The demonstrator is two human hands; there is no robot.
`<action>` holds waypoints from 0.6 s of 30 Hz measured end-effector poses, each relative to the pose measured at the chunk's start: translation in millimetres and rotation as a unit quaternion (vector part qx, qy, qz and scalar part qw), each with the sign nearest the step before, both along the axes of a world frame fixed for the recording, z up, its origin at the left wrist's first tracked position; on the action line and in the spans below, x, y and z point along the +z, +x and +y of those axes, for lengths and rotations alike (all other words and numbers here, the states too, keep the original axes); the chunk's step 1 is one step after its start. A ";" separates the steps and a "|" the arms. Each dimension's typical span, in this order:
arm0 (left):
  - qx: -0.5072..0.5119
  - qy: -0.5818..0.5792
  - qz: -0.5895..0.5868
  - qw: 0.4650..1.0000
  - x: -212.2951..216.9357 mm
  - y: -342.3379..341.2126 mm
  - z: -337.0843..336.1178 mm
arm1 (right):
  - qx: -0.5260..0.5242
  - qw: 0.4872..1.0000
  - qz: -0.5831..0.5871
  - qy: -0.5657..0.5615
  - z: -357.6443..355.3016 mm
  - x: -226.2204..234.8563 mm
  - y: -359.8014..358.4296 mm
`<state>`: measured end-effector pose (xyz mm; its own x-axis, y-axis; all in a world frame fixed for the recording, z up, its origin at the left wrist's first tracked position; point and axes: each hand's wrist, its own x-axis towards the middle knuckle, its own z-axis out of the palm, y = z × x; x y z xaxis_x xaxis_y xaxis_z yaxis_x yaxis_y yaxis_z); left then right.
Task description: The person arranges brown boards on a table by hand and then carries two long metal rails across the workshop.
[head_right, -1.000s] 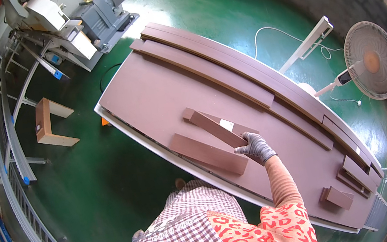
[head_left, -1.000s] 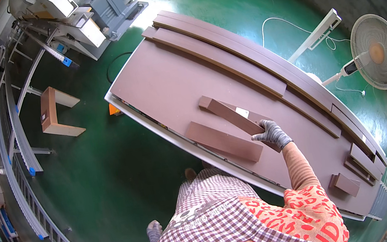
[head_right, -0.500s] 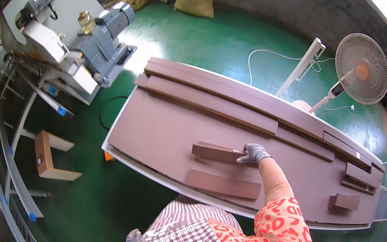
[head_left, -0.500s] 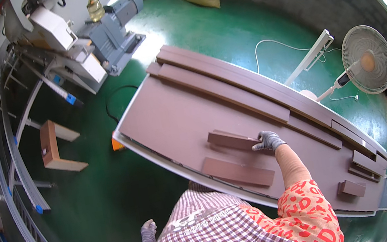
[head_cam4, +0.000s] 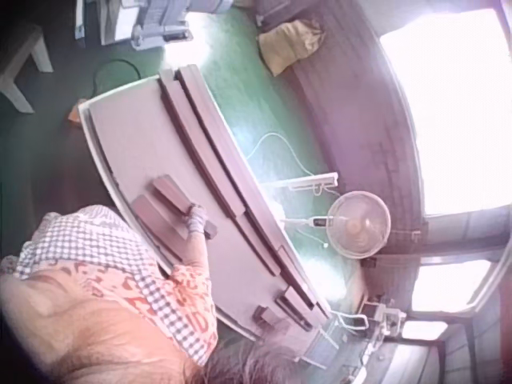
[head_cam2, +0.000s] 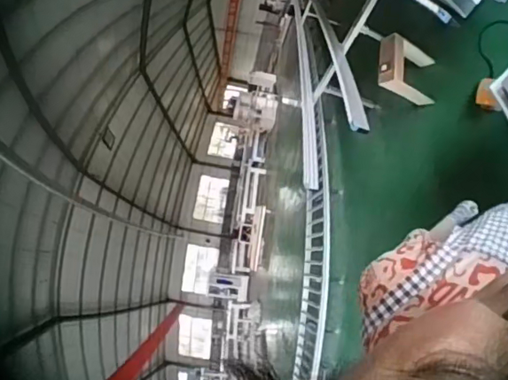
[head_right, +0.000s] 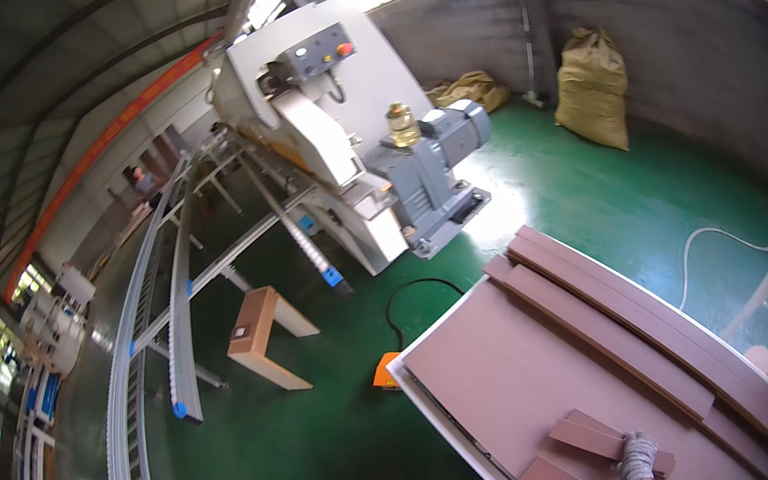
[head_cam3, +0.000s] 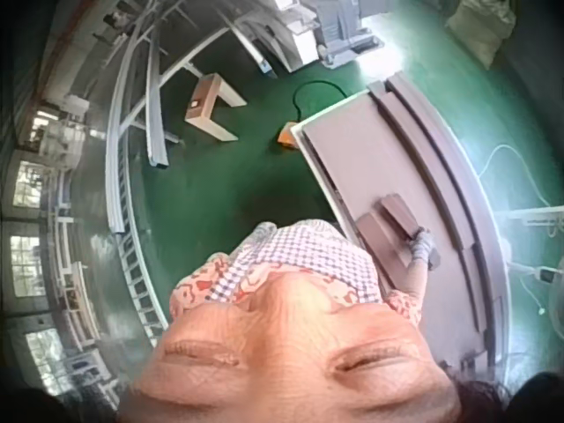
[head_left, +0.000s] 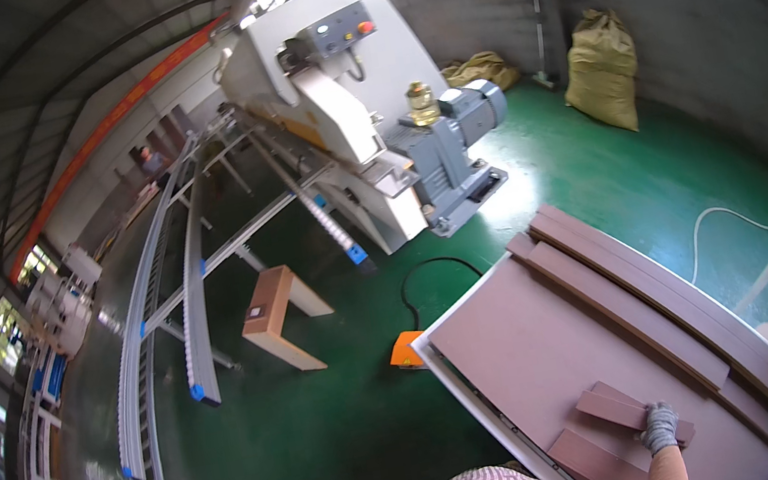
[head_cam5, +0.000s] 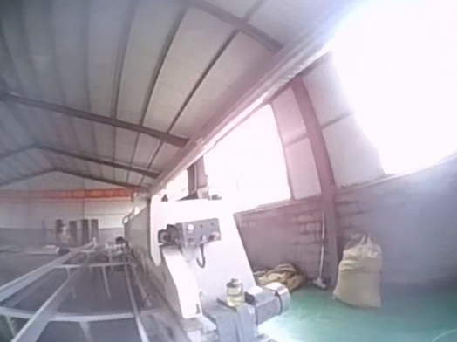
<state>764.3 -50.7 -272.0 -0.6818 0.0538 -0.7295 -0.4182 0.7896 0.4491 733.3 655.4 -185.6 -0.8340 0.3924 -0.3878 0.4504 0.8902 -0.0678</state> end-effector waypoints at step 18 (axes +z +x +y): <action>-0.596 0.156 0.463 0.637 297.8 -136.5 395.7 | -0.033 0.997 0.075 0.016 -109.3 147.5 61.9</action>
